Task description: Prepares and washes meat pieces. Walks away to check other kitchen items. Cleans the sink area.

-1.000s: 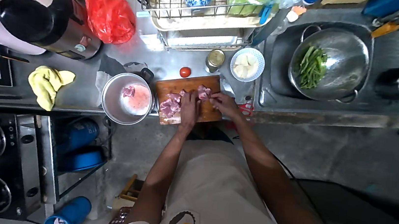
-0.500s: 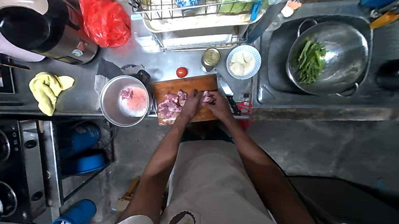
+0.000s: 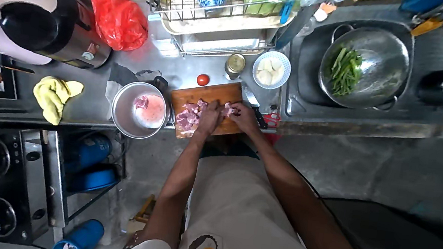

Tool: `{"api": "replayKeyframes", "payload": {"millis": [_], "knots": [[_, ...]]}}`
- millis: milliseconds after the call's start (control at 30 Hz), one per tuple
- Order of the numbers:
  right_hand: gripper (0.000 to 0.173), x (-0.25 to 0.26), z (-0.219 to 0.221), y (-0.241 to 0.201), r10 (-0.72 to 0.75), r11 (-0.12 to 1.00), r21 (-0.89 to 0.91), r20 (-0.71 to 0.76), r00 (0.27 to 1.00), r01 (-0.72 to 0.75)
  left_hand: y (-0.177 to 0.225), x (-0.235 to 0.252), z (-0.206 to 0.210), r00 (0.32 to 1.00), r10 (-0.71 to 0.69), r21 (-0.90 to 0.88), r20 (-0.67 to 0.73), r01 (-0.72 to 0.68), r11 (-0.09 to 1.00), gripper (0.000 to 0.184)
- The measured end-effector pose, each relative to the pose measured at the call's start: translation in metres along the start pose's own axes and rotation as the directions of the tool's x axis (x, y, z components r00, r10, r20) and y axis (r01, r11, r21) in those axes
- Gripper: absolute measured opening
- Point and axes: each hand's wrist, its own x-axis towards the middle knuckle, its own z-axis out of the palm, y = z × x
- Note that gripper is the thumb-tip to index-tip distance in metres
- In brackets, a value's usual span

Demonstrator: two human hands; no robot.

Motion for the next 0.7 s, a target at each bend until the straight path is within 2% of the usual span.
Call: {"api": "replayKeyframes", "payload": {"millis": [67,133,200,267,367,433,500,567,633,700], "knots": [[0.035,0.001,-0.001,0.002,-0.001,1.000,0.006,0.007,1.000,0.001,-0.002,-0.012,0.003,0.995,0.068,0.039,-0.074,-0.065,0.997,0.036],[0.035,0.000,-0.002,0.001,-0.002,1.000,0.016,0.004,1.000,0.002,0.001,-0.031,-0.008,0.991,0.060,0.047,-0.117,-0.055,0.997,0.043],[0.035,0.002,-0.004,0.001,-0.012,1.000,0.011,-0.006,1.000,0.012,0.006,-0.059,-0.023,0.974,-0.069,-0.056,-0.214,0.059,0.997,0.040],[0.035,0.005,-0.007,-0.002,-0.014,1.000,0.005,-0.035,0.999,0.014,-0.005,-0.076,-0.016,0.917,-0.236,-0.136,-0.322,0.202,0.970,0.036],[0.041,0.004,-0.004,-0.010,-0.015,0.998,-0.066,-0.126,0.992,0.007,-0.024,-0.093,-0.009,0.872,-0.354,-0.097,-0.337,0.341,0.935,0.038],[0.039,-0.003,0.000,-0.025,-0.122,0.982,-0.163,-0.179,0.976,0.093,-0.030,-0.098,-0.010,0.881,-0.372,-0.103,-0.292,0.357,0.928,0.045],[0.027,-0.014,0.008,-0.041,-0.280,0.940,-0.234,-0.105,0.954,0.250,-0.033,-0.101,-0.015,0.897,-0.361,-0.143,-0.257,0.334,0.932,0.048],[0.024,-0.016,0.027,-0.047,-0.418,0.862,-0.288,0.061,0.907,0.416,-0.035,-0.102,-0.023,0.914,-0.345,-0.179,-0.211,0.311,0.933,0.051],[0.039,-0.014,0.047,-0.052,-0.463,0.799,-0.324,0.205,0.862,0.506,-0.037,-0.104,-0.028,0.929,-0.320,-0.185,-0.188,0.287,0.940,0.053],[0.059,-0.012,0.066,-0.051,-0.440,0.766,-0.382,0.276,0.855,0.517,-0.045,-0.106,-0.024,0.941,-0.283,-0.147,-0.184,0.258,0.955,0.050]]}}
